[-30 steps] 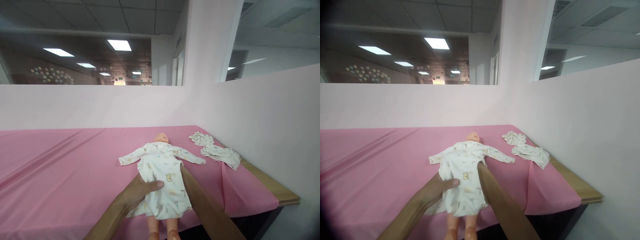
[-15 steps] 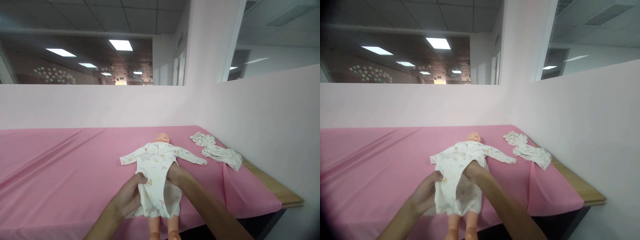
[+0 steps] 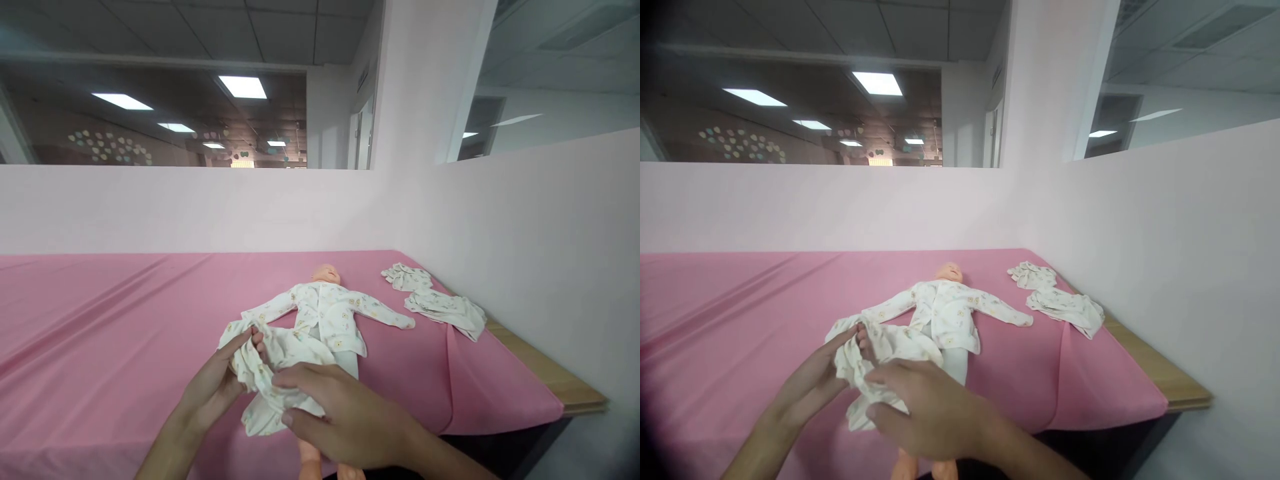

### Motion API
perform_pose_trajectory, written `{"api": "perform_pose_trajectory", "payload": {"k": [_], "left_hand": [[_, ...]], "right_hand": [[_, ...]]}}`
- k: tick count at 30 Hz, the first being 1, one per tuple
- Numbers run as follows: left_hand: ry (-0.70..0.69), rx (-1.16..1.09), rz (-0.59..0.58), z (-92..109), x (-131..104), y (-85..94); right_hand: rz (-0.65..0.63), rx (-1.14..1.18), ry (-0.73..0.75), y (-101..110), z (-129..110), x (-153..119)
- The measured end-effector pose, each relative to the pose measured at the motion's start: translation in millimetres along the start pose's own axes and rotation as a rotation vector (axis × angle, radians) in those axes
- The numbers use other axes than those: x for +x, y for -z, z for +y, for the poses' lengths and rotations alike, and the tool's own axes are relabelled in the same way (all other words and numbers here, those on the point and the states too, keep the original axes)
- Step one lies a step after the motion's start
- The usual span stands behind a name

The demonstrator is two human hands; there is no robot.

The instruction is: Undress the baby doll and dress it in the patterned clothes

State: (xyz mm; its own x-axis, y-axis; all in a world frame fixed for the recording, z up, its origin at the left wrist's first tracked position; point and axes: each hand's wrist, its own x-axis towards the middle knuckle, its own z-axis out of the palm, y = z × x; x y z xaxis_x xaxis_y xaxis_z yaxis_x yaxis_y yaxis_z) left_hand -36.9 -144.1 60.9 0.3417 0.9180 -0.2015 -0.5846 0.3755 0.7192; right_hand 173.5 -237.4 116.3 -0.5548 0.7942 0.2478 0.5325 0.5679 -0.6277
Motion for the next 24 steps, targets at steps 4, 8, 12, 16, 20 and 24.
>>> {"api": "perform_pose_trajectory", "payload": {"k": [4,8,12,16,20,24], "left_hand": [[-0.086,-0.092,0.202,5,3,26.0],[-0.259,-0.145,0.3,36,-2,52.8],[-0.367,-0.104,0.349,59,-7,55.9],[-0.227,-0.047,0.275,28,-12,41.2],[-0.097,-0.066,0.207,-24,-22,30.3],[-0.025,-0.158,0.236,-51,-35,26.1]], "right_hand": [[0.049,-0.229,0.042,5,16,-25],[-0.032,-0.459,0.022,2,47,-28],[-0.153,-0.564,0.084,-12,53,-16],[-0.182,-0.594,0.189,-24,53,1],[-0.157,-0.466,0.216,-18,59,16],[-0.062,-0.237,0.185,-5,59,30]]}}
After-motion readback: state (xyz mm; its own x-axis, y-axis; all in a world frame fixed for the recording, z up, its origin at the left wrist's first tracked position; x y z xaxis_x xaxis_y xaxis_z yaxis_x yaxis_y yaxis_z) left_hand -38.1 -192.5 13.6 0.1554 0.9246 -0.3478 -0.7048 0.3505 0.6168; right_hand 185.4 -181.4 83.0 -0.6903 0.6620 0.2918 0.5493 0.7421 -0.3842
